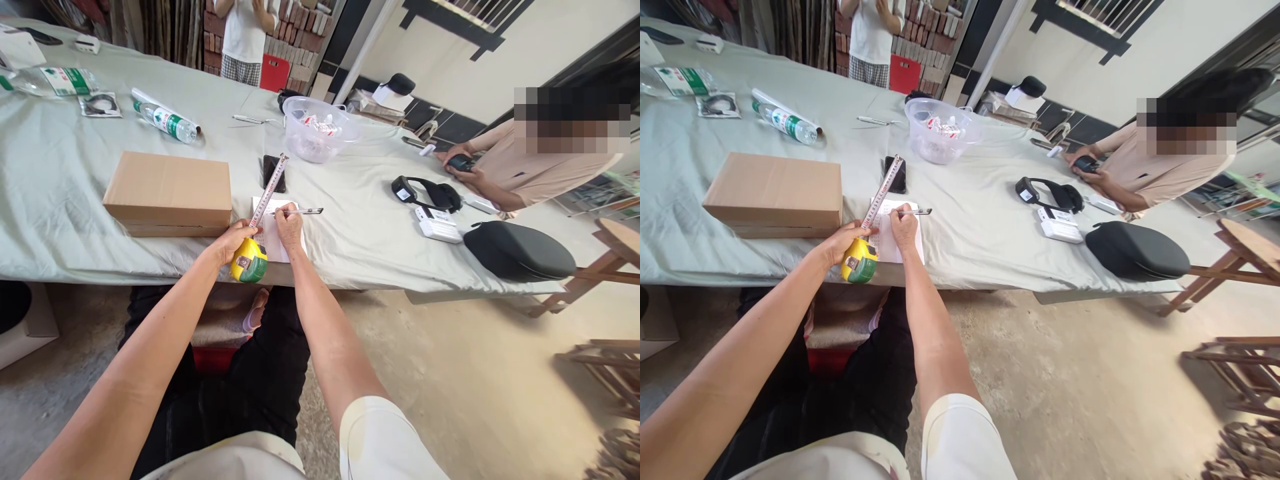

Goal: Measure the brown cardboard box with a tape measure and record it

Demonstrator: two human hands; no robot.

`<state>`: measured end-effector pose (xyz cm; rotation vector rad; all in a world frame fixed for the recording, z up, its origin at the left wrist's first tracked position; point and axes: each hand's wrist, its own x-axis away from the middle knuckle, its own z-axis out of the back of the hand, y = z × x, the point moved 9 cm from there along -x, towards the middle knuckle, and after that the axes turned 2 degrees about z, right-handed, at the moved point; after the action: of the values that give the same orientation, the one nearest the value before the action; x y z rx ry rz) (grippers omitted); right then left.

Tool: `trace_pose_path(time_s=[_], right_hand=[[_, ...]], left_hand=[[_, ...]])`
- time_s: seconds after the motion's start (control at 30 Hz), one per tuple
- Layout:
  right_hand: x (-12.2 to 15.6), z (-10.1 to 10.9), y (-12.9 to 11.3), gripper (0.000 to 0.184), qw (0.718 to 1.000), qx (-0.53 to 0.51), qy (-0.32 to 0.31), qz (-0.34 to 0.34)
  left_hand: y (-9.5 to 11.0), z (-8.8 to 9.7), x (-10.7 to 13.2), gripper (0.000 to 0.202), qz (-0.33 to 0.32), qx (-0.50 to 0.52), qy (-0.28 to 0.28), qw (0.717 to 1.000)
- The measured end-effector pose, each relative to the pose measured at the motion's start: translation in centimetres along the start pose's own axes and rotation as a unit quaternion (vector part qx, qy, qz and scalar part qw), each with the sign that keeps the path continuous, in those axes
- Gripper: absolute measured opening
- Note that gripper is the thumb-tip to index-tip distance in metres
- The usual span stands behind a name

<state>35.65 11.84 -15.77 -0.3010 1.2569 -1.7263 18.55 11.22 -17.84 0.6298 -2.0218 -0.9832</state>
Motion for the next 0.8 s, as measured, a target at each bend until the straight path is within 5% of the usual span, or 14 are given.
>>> trace_pose_path(time_s=[0.6, 0.8], right_hand=[[0.02, -0.13, -0.54, 0.014, 0.999, 0.037, -0.011, 0.001], [0.15, 0.75, -0.32, 0.011, 1.000, -0.001, 0.030, -0.002]], left_hand=[[0.06, -0.10, 0.13, 0.018, 0.003, -0.003, -0.001, 1.000], [0.10, -0.02, 0.12, 0.016, 0.000, -0.006, 0.004, 1.000]])
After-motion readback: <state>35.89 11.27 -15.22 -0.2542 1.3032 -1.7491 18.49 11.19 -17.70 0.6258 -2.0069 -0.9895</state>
